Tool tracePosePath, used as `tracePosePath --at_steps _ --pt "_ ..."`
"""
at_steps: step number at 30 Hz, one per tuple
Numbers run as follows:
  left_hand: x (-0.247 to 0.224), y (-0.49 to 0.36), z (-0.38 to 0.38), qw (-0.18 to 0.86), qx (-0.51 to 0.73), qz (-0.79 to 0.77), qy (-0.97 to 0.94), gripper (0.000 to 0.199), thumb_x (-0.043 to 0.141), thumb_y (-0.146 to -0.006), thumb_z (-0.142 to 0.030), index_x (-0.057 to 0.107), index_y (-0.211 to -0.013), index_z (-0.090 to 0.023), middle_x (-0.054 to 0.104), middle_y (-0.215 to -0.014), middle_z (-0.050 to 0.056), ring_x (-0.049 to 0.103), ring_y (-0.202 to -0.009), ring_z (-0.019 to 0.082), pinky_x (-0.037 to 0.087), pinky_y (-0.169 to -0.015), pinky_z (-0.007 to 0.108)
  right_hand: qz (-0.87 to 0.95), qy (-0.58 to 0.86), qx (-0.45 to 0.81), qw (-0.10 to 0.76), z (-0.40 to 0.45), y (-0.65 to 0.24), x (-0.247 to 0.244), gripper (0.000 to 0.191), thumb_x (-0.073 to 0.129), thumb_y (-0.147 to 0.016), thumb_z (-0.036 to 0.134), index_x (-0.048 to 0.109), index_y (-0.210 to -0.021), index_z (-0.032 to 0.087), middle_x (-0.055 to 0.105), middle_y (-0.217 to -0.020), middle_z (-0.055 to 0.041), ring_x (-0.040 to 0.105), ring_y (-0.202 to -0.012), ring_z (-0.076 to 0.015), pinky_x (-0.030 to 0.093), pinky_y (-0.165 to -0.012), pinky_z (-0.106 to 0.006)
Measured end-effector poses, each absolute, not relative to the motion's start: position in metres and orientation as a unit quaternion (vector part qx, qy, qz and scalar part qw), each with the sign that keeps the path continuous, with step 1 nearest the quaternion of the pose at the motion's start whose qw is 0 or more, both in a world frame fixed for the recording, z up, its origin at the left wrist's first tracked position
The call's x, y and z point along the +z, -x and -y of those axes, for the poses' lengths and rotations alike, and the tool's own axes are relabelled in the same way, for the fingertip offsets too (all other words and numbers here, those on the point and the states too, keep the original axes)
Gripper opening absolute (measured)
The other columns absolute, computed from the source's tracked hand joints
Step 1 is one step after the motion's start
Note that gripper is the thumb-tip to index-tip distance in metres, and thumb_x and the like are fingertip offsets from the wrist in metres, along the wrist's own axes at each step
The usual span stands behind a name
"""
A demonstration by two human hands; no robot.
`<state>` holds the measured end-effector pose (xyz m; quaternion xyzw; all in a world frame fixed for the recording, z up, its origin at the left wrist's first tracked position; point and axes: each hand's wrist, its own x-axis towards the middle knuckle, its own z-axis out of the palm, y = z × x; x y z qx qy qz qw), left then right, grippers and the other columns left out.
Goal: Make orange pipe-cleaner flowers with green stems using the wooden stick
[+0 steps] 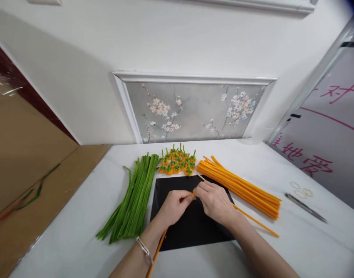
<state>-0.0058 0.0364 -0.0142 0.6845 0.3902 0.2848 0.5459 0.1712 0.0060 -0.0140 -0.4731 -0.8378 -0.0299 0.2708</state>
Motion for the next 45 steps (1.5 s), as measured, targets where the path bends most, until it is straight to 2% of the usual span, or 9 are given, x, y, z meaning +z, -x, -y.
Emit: tracePosePath --at_steps 9,12,16,21,32,35,39,42,45 --pt "-0.010 -0.002 -0.024 0.349 0.344 -0.383 -0.783 0.020 0.051 -0.088 -0.023 0.070 -0.084 -0.023 0.057 -0.075 0.004 0.049 -0.067 0.017 0.038 -0.068 0.027 0.769 0.516 0.197 0.321 -0.008 -0.182 -0.011 0.024 0.045 -0.087 0.011 0.058 -0.068 0.020 0.052 -0.055 0.0051 0.050 -0.049 -0.0108 0.036 -0.046 -0.020" --pt "-0.005 -0.006 -0.024 0.426 0.359 -0.395 -0.730 0.019 0.053 -0.087 -0.028 0.069 -0.082 -0.019 0.058 -0.069 0.002 0.049 -0.064 0.015 0.038 -0.060 0.025 0.759 0.514 0.182 0.357 -0.005 -0.187 -0.011 0.017 0.047 -0.089 0.014 0.064 -0.090 0.020 0.065 -0.078 0.0003 0.061 -0.068 -0.0134 0.048 -0.060 -0.022" --pt "-0.001 -0.006 -0.027 0.560 0.343 -0.417 -0.628 0.024 0.054 -0.085 -0.035 0.063 -0.074 -0.015 0.034 -0.051 -0.007 0.026 -0.043 0.007 0.020 -0.042 0.021 0.790 0.480 0.067 0.376 -0.001 -0.185 -0.010 0.027 0.050 -0.091 0.013 0.061 -0.113 0.023 0.065 -0.111 -0.0060 0.063 -0.096 -0.0169 0.050 -0.081 -0.027" --pt "0.001 -0.003 -0.028 0.727 0.308 -0.406 -0.459 0.022 0.066 -0.076 -0.035 0.060 -0.076 -0.014 0.025 -0.046 -0.012 0.010 -0.042 0.004 0.006 -0.040 0.020 0.824 0.434 -0.116 0.345 0.000 -0.180 -0.013 0.024 0.042 -0.097 0.013 0.065 -0.103 0.020 0.071 -0.098 -0.0057 0.062 -0.079 -0.0162 0.045 -0.072 -0.028" --pt "-0.007 -0.003 -0.029 0.758 0.282 -0.394 -0.437 0.023 0.066 -0.073 -0.038 0.058 -0.075 -0.017 0.020 -0.048 -0.012 0.008 -0.043 0.006 0.006 -0.040 0.021 0.824 0.442 -0.135 0.329 -0.002 -0.171 -0.012 0.025 0.039 -0.094 0.006 0.061 -0.091 0.017 0.065 -0.085 -0.0062 0.056 -0.075 -0.0176 0.040 -0.067 -0.028" --pt "-0.008 -0.005 -0.028 0.674 0.323 -0.414 -0.519 0.021 0.065 -0.076 -0.037 0.064 -0.075 -0.016 0.029 -0.048 -0.009 0.019 -0.043 0.007 0.015 -0.042 0.021 0.798 0.492 -0.074 0.341 -0.003 -0.167 -0.015 0.022 0.043 -0.090 0.006 0.059 -0.084 0.019 0.061 -0.079 -0.0049 0.055 -0.074 -0.0182 0.039 -0.063 -0.027" --pt "-0.014 -0.003 -0.027 0.412 0.386 -0.421 -0.710 0.017 0.060 -0.083 -0.029 0.072 -0.074 -0.020 0.055 -0.065 0.002 0.048 -0.062 0.015 0.035 -0.059 0.025 0.760 0.527 0.073 0.374 -0.003 -0.166 -0.016 0.020 0.041 -0.090 0.010 0.056 -0.083 0.020 0.060 -0.079 -0.0046 0.055 -0.070 -0.0174 0.039 -0.062 -0.027" --pt "-0.019 0.000 -0.025 0.211 0.351 -0.410 -0.815 0.025 0.049 -0.090 -0.024 0.074 -0.090 -0.022 0.058 -0.066 0.005 0.050 -0.062 0.017 0.036 -0.063 0.028 0.746 0.524 0.139 0.386 -0.002 -0.167 -0.013 0.021 0.039 -0.090 0.011 0.055 -0.079 0.020 0.058 -0.076 -0.0041 0.055 -0.069 -0.0175 0.039 -0.064 -0.028" --pt "-0.018 0.002 -0.023 0.125 0.301 -0.402 -0.856 0.033 0.040 -0.095 -0.024 0.073 -0.102 -0.020 0.058 -0.066 0.008 0.052 -0.063 0.018 0.036 -0.063 0.030 0.725 0.523 0.205 0.398 -0.002 -0.168 -0.010 0.021 0.039 -0.088 0.013 0.053 -0.074 0.020 0.054 -0.068 -0.0011 0.050 -0.063 -0.0155 0.038 -0.060 -0.027"
